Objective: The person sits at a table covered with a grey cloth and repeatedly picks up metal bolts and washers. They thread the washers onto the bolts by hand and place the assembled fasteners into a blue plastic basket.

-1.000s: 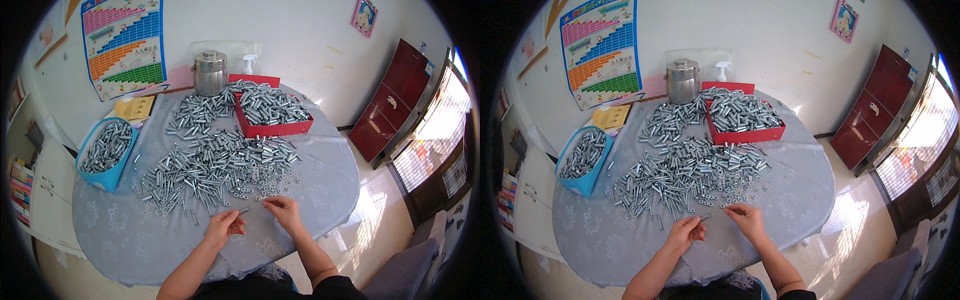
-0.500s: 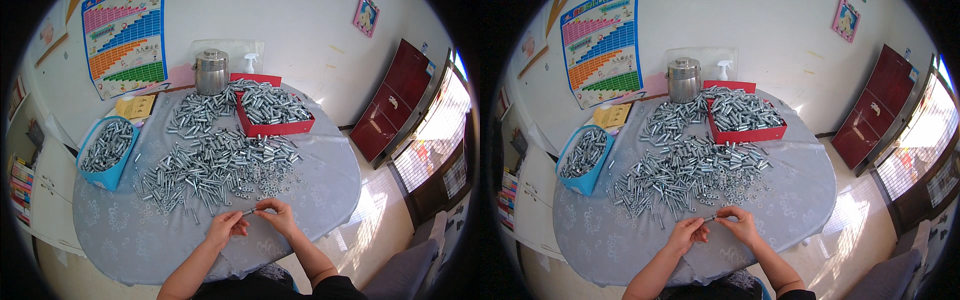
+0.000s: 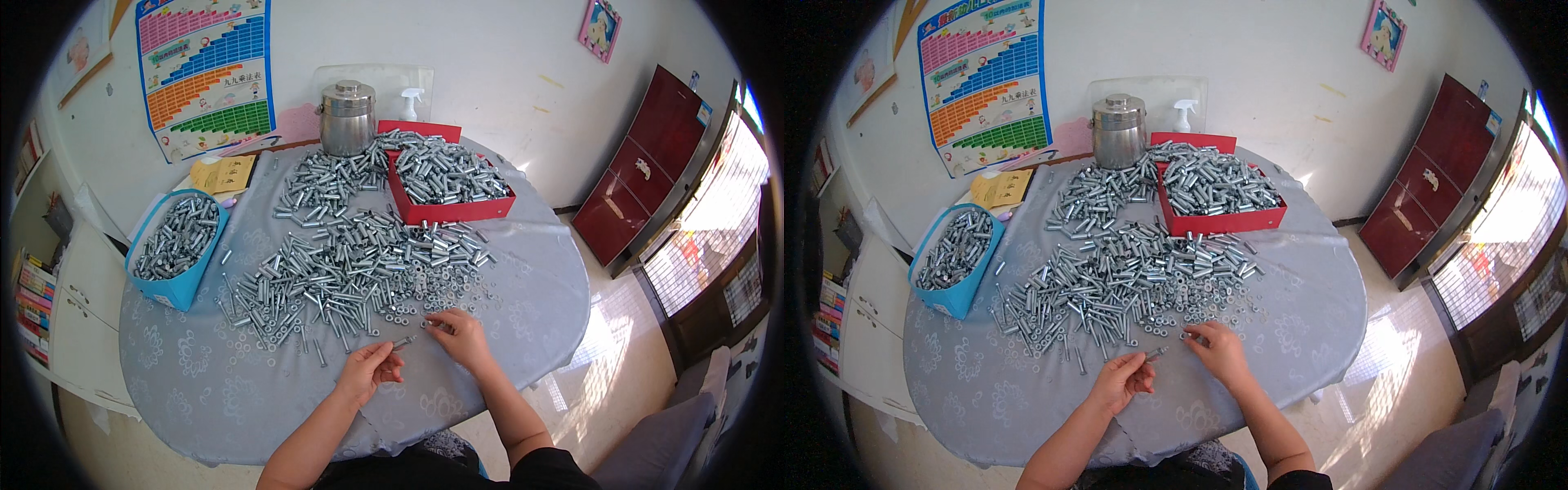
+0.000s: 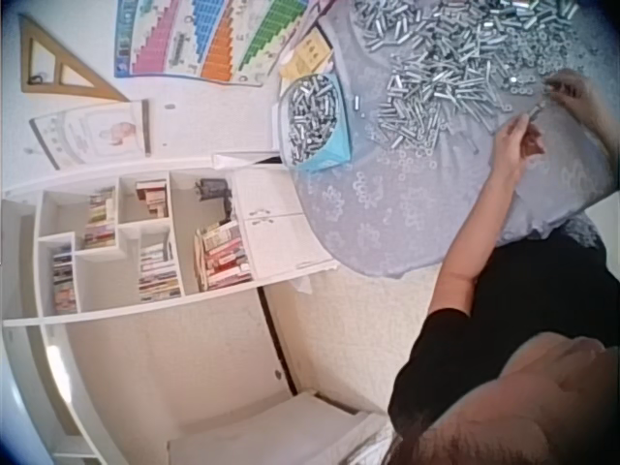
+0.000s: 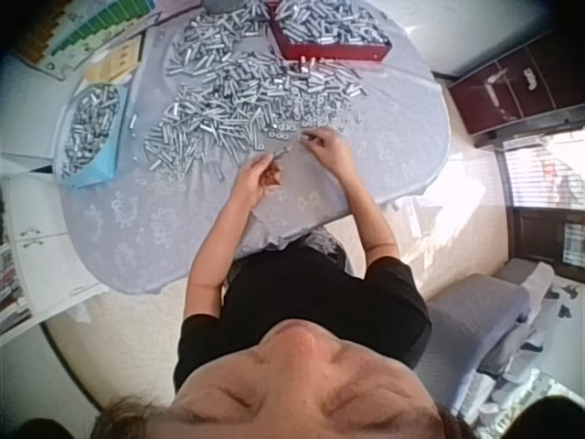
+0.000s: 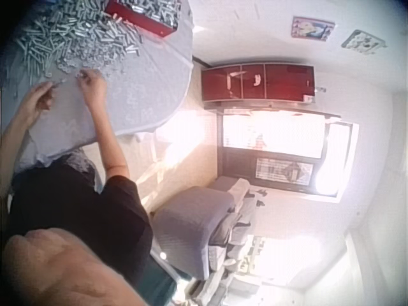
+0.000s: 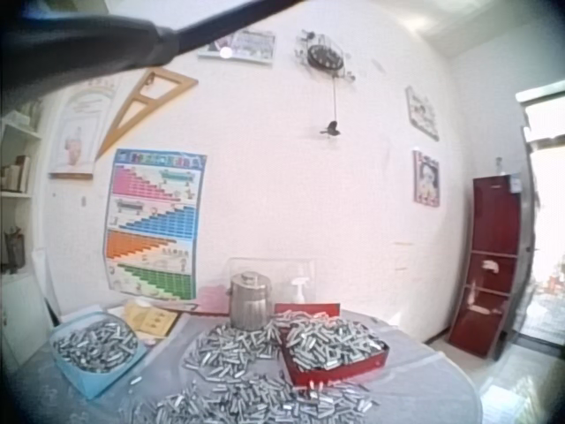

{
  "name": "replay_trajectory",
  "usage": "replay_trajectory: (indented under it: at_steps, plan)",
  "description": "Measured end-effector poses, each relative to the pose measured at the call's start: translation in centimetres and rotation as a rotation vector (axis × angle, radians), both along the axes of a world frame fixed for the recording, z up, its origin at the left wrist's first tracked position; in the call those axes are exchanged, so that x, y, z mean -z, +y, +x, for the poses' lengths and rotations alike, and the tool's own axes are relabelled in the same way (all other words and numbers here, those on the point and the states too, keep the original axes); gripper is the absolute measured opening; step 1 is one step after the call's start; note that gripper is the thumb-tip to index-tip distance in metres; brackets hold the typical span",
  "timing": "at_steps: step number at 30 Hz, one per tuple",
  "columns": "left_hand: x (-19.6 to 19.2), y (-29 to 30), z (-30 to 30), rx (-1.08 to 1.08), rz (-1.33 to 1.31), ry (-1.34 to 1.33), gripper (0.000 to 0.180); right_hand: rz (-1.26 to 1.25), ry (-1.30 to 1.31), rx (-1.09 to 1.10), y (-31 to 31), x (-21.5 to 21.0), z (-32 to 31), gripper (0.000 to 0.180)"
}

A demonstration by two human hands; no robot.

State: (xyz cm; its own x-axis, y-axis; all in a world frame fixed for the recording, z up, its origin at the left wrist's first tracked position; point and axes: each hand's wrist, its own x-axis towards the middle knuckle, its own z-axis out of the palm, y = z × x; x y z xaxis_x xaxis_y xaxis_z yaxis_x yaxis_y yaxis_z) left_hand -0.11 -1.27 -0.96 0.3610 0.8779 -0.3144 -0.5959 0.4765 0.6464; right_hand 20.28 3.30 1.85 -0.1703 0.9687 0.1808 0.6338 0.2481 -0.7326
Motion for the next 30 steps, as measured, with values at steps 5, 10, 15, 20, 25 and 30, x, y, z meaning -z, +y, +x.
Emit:
replay_trajectory:
  at_steps: [5, 10, 15, 20, 25, 30]
  plan:
    - [0.0, 0.2, 0.1, 0.000, 0.001, -0.079, 0.027, 0.114, -0.116, 0.002, 0.2, 1.4, -0.3, 0.019]
    - [-0.1, 0.3, -0.4, -0.040, -0.009, -0.085, 0.028, 0.089, -0.072, 0.007, 0.1, 1.0, -0.4, 0.019]
    - [-0.2, 0.2, -0.1, -0.050, 0.005, 0.024, 0.029, -0.099, 0.372, -0.075, -0.3, 0.6, -0.7, 0.018]
    - [-0.1, 0.1, 0.1, -0.070, 0.027, 0.108, 0.029, -0.135, 0.590, -0.232, -0.7, 0.4, -1.1, 0.020]
    - [0.1, 0.1, 0.2, -0.076, 0.030, 0.156, 0.029, -0.064, 0.483, -0.283, -0.8, 0.4, -1.5, 0.019]
    - [0.0, 0.0, 0.3, -0.082, 0.060, 0.214, 0.027, -0.192, 0.318, -0.215, -1.0, 0.5, -1.1, 0.015]
